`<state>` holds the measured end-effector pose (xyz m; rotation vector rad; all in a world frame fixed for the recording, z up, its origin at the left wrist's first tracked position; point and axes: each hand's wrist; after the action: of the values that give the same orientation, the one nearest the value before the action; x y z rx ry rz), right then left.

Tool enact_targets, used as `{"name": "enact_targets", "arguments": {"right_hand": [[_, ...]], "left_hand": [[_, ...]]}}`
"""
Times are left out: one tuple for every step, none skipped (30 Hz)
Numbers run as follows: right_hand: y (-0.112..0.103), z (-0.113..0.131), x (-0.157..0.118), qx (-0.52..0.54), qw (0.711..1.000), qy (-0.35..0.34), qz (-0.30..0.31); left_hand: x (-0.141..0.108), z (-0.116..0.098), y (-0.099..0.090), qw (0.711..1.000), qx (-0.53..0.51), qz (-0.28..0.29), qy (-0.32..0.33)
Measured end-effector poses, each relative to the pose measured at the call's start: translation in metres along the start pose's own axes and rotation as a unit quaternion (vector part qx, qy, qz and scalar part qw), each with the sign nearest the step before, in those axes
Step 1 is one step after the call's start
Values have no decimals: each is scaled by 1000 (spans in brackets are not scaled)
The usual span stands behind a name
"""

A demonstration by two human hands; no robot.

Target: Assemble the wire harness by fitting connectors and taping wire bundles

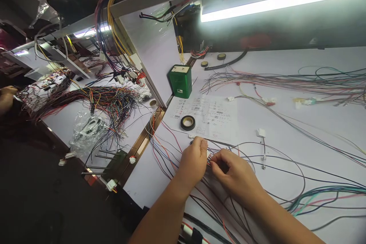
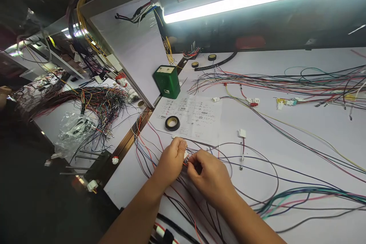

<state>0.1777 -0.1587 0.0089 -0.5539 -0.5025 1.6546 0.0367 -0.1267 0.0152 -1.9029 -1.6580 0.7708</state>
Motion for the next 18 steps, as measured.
{"name": "enact_targets", "arguments": {"right_hand": [[0,0,0,1,1000,-1,0],[1,-1,0,1,1000,-2,-2],[1,-1,0,1,1000,-3,-4],[2,-1,0,2,1000,-2,-7],[3,-2,0,2,1000,-1,-10],[4,-2,0,2,1000,1,-13],[4,-3,0,1,1000,3,-15],[5,-3,0,-1,1000,4,-16],[6,-4,0,-4,1000,3,-17],[7,-4,0,-7,1000,2,-19],[7,-5,0,-9,1000,-1,-21],[8,-6,0,-11,1000,-6,-23],[8,-7,0,-11,1000,-11,-25],[8,-7,0,-11,999,-16,-28],[8,-7,0,-11,999,-21,-30],[8,-6,0,-10,999,-24,-31],[8,-6,0,-9,999,-25,-31],[8,-5,0,-9,999,-24,-30]], "left_hand": [[0,0,0,1000,-1,1,-1],[-1,-1,0,1000,-3,1,-1],[-1,-1,-1,1000,-5,2,-1],[-1,-2,-1,1000,-7,4,-3],[-2,-2,0,1000,-10,5,-4],[-2,-2,0,1000,-11,5,-4],[-2,-2,0,1000,-12,6,-4],[-2,-2,0,1000,-12,7,-4],[-2,-2,0,1000,-10,7,-4],[-2,-2,0,1000,-8,7,-2],[-2,-2,0,1000,-5,8,-1],[-2,-2,1,1000,-3,9,0],[-2,-2,1,1000,0,9,1],[-2,-2,1,1000,2,9,2],[-2,-2,1,1000,4,9,3],[-2,-2,1,1000,6,8,2],[-2,-2,1,1000,7,7,1],[-2,-2,1,1000,7,7,0]]}}
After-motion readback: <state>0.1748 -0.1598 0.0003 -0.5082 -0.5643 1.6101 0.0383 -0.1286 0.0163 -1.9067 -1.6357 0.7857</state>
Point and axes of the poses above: each hand's wrist, its own x-axis towards the middle knuckle, its own y-axis out of the palm, z = x × y, and after that the axes turned 2 degrees about y, right-handed
